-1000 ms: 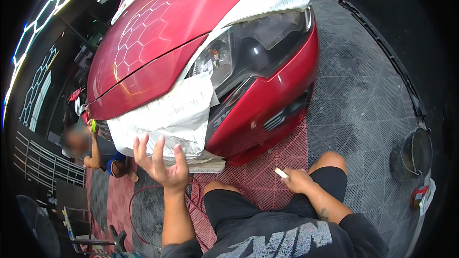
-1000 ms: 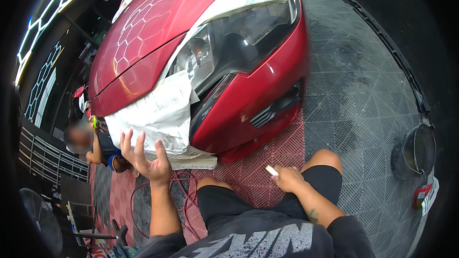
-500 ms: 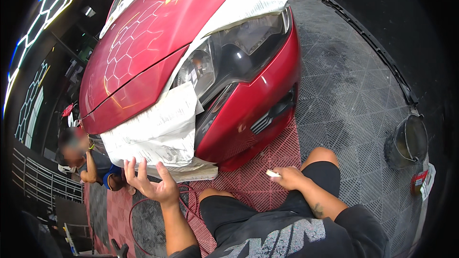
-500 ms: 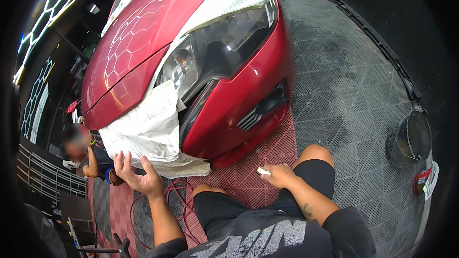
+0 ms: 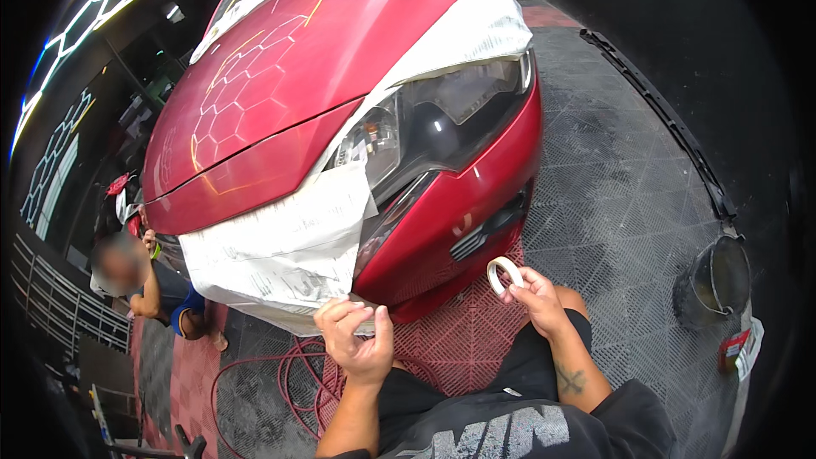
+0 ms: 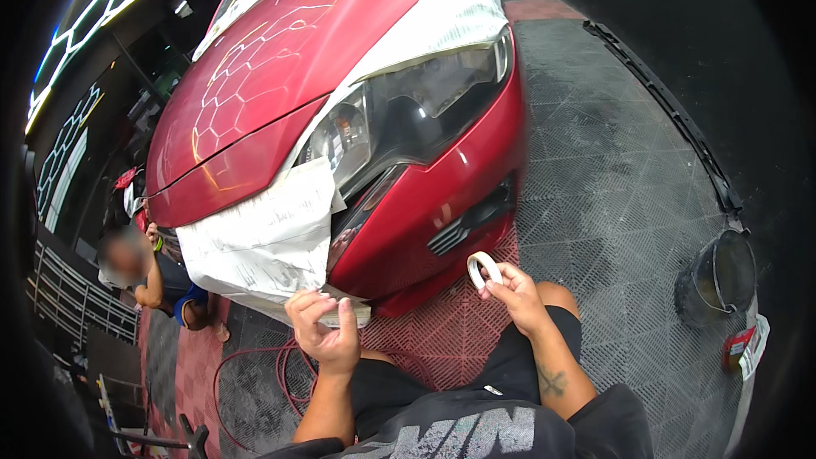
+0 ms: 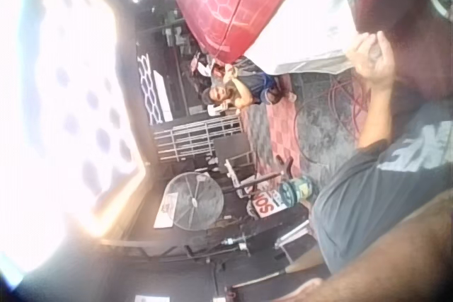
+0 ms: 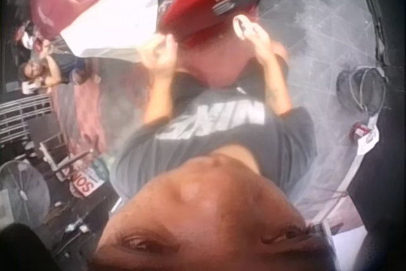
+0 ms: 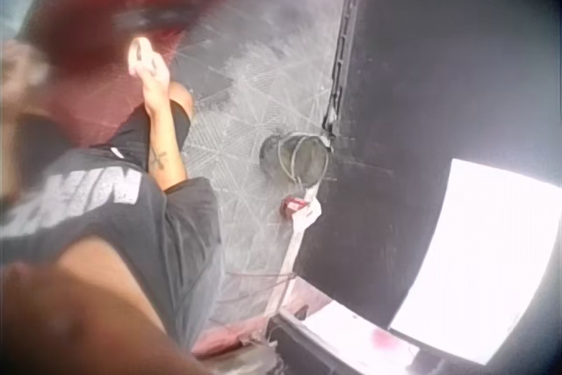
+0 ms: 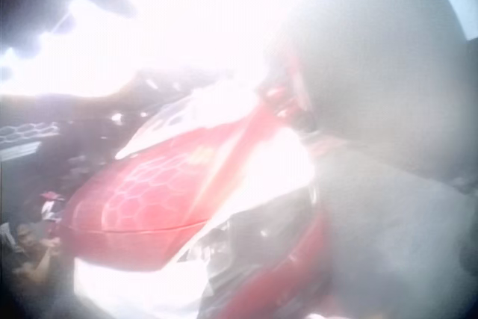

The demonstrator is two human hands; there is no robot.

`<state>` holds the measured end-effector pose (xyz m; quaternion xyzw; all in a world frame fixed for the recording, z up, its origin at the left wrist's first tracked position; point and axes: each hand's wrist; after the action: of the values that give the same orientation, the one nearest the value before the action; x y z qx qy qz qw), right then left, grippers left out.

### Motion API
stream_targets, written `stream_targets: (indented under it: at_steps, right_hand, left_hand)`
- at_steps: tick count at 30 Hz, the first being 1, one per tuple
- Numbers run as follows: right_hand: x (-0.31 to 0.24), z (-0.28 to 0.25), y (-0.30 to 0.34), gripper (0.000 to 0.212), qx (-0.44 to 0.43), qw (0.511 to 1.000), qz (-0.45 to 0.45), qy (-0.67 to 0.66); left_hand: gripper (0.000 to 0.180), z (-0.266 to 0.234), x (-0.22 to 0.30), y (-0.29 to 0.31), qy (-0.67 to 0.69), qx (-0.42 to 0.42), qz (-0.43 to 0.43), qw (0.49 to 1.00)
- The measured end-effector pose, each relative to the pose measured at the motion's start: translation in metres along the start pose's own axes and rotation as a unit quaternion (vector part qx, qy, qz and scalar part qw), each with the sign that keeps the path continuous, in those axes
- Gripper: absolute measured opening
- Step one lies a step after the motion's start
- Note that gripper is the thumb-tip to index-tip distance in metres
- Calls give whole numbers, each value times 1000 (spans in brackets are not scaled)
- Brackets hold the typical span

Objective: The person applies masking tape and newspaper to the front and side of a red car, covering the headlights, bumper, and windows. They smooth the newspaper and tape it down to protect the surfaces.

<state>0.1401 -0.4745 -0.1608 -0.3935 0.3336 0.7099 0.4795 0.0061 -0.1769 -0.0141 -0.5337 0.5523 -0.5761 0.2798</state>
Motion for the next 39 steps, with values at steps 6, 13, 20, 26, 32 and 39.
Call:
stream_targets:
  at_steps: [6, 13, 20, 26, 32, 39]
  right_hand:
    - [-10, -13, 1, 25, 36, 997, -37, 48]
    - [-50, 31, 14, 24, -5, 978, -125, 166]
    - [-79, 63, 22, 22, -24, 872, -330, 359]
    - [-79, 69, 25, 23, -38, 826, -379, 416]
    - [-77, 76, 33, 23, -36, 799, -382, 463]
    - [-55, 77, 41, 24, -74, 810, -345, 468]
  left_hand:
    - [29, 3, -2, 0, 10, -15, -12, 1000]
    - [18, 40, 26, -36, 106, -162, -72, 979]
    - [55, 73, 47, -36, 175, -254, -6, 951]
    - [67, 75, 43, -40, 218, -286, -6, 933]
    - [62, 70, 36, -19, 240, -293, -51, 924]
    - [51, 51, 23, 15, 229, -363, -185, 884]
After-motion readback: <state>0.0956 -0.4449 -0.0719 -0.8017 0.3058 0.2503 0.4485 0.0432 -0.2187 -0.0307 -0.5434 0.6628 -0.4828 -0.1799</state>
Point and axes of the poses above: each hand's wrist, its own y-axis away from the middle knuckle, its own z-axis out of the palm, x = y × z, and after that the axes turned 11 degrees about x, right-handed
